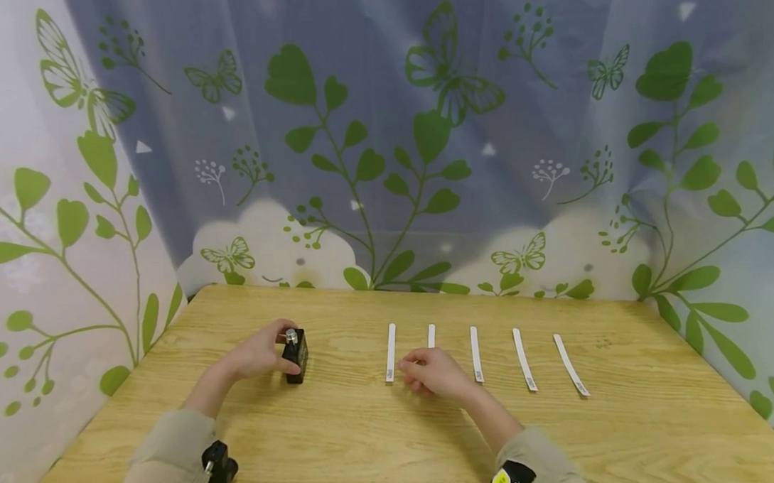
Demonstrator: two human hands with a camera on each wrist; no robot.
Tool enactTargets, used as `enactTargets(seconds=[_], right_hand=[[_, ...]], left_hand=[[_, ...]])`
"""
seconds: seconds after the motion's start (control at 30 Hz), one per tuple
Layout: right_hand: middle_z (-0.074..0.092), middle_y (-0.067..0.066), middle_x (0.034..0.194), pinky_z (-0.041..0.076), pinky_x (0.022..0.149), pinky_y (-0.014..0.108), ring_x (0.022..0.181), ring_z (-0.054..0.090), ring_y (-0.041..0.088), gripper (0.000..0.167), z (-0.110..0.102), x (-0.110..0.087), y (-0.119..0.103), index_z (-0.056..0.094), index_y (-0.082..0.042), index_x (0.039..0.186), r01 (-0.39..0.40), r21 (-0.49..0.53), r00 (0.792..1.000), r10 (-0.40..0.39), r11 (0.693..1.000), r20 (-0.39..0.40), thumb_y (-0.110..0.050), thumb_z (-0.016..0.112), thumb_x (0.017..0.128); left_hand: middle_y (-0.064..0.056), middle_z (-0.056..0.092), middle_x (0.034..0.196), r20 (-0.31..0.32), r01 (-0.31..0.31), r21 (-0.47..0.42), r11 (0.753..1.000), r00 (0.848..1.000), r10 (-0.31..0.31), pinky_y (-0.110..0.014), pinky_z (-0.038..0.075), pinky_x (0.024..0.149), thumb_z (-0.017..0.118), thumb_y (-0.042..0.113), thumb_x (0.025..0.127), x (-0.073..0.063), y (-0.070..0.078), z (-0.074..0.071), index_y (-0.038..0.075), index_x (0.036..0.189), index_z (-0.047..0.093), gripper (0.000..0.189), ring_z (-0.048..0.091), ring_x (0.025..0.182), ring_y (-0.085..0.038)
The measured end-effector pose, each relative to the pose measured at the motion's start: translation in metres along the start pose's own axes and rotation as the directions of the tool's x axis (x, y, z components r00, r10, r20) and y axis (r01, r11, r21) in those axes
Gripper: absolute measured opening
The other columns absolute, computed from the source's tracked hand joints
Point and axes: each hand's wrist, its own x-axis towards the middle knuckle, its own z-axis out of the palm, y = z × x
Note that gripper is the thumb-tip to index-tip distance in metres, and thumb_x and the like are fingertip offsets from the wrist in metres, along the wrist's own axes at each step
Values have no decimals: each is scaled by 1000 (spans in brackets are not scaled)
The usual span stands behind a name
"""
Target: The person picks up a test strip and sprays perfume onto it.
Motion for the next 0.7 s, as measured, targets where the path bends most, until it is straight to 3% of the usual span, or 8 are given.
enactTargets(seconds=[0.33, 0.43, 0.57, 0.7], right_hand=[[62, 8, 74, 50, 54, 30, 62, 58, 15, 29, 4, 2, -1, 63, 3, 106, -1, 9, 1000, 0, 1000, 9, -22, 58, 93], [61, 8, 74, 50, 54, 29, 62, 57, 14, 29, 5, 2, -1, 62, 4, 107, -2, 10, 1000, 2, 1000, 14, -21, 57, 93], [60, 8, 74, 51, 54, 29, 62, 57, 15, 30, 5, 3, -2, 61, 4, 108, -9, 4, 1000, 9, 1000, 17, -21, 55, 94], [60, 7, 73, 51, 53, 29, 61, 58, 14, 28, 7, 4, -1, 62, 5, 107, -23, -4, 1000, 23, 1000, -5, -19, 56, 93]], left_hand=[[-23, 40, 134, -23, -11, -66, 998, 1000, 9, -55, 31, 98, 80, 21, 74, 0, 4, 1, -1, 136, 34, 80, 35, 126, -42], [-23, 45, 128, -53, -17, -72, 997, 999, 14, -50, 38, 94, 80, 24, 73, 0, 8, 1, -2, 135, 35, 80, 42, 120, -41], [-24, 45, 122, -55, -3, -165, 986, 998, -6, -41, 48, 83, 79, 21, 74, -2, 12, 2, -6, 135, 31, 82, 51, 111, -36], [-25, 43, 124, -43, 10, -211, 977, 999, -20, -39, 49, 81, 79, 20, 75, -4, 14, 1, -7, 136, 29, 83, 51, 111, -37]])
